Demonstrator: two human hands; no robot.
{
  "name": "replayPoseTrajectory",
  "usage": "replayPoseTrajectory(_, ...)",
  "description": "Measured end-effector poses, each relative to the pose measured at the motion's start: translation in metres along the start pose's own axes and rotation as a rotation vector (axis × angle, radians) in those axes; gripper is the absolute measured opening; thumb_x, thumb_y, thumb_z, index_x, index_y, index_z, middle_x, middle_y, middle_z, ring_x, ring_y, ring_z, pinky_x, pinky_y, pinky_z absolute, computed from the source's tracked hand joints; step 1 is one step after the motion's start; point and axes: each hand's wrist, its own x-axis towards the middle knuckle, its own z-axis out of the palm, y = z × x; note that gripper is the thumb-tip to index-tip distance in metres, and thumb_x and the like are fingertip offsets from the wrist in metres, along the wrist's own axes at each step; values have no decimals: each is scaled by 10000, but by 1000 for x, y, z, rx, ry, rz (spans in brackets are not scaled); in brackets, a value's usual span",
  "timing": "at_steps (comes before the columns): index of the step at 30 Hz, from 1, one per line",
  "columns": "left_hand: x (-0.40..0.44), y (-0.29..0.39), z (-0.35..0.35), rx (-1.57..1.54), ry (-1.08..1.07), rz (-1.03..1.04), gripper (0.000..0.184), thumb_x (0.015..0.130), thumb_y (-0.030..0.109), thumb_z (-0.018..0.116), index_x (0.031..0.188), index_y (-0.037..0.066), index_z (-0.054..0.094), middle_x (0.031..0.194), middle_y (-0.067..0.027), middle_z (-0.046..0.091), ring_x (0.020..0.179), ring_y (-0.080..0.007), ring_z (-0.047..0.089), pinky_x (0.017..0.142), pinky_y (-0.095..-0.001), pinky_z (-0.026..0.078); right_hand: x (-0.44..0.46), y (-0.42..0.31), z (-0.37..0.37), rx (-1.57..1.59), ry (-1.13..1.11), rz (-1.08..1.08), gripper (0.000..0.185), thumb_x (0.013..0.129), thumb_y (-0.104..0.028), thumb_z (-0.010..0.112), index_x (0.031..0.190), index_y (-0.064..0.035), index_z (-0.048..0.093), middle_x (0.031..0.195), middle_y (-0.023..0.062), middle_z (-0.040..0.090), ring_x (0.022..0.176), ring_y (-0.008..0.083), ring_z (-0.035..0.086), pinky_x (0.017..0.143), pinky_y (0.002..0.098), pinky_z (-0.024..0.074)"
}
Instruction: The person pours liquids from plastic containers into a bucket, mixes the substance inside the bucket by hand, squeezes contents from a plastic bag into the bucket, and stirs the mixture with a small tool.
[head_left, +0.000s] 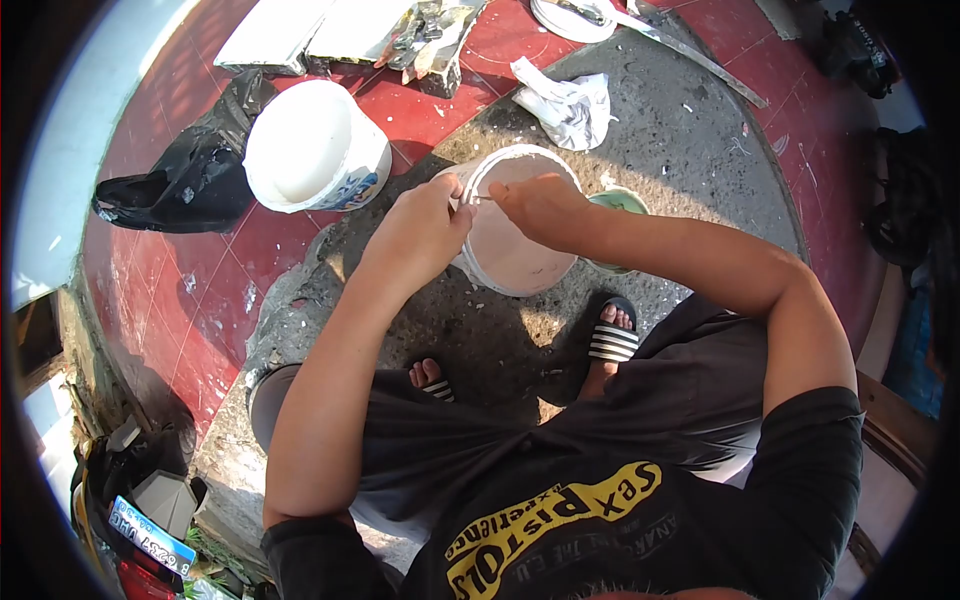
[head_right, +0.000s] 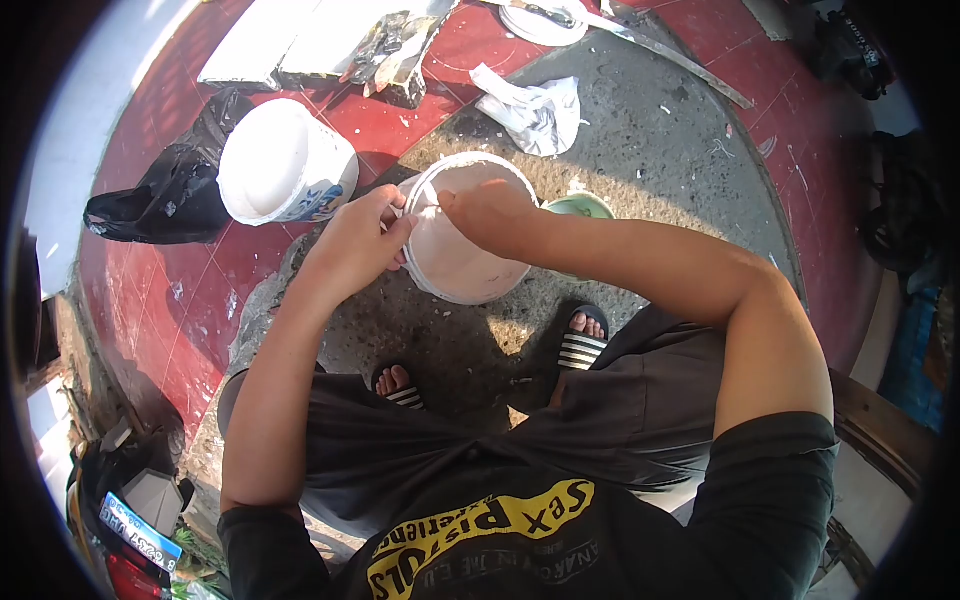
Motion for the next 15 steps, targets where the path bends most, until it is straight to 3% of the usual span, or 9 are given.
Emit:
replayPoseTrajectory(3, -1, 5, 5, -17, 2, 16, 286, 964, 188, 586, 1114, -54, 554, 864, -166, 688, 715, -195, 701, 633, -318, 567, -9, 6, -4, -56, 114, 65, 115, 853, -37, 564, 962, -5, 580, 854, 145, 693, 739, 343, 696, 661, 450, 550)
replayPoseTrajectory(5, -2, 10, 8, -31, 0, 27, 294, 960, 190, 595, 1119, -55, 555, 862, -160, 687, 722, -190, 700, 636, -317, 568, -11, 10, 0, -66, -109, 200, 97, 853, -40, 561, 940, 0, 584, 846, 158, 688, 766, 351, 697, 678, 444, 553)
replayPoseTrajectory(11, -5, 24, 15, -29, 3, 47, 294, 954, 195, 613, 1103, -53, 563, 855, -144, 684, 713, -187, 698, 635, -311, 569, -22, 1, 12, 60, -154, 60, 103, 874, -49, 545, 943, 17, 583, 868, 203, 687, 858, 370, 694, 718, 464, 541)
replayPoseTrajectory(13, -5, 25, 16, -32, -4, 22, 290, 955, 200, 612, 1099, -47, 568, 857, -140, 687, 713, -195, 699, 639, -317, 573, -18, 5, 14, 60, -79, 69, 144, 845, -40, 575, 981, 3, 572, 843, 185, 684, 816, 364, 692, 693, 460, 536)
replayPoseTrajectory(15, -5, 28, 16, -87, 8, -37, 237, 915, 206, 611, 983, -20, 592, 885, -233, 681, 890, -402, 666, 787, -472, 505, -12, 16, 15, 27, 14, 71, 251, 815, -70, 636, 1045, -14, 552, 835, 166, 684, 773, 355, 690, 680, 457, 532)
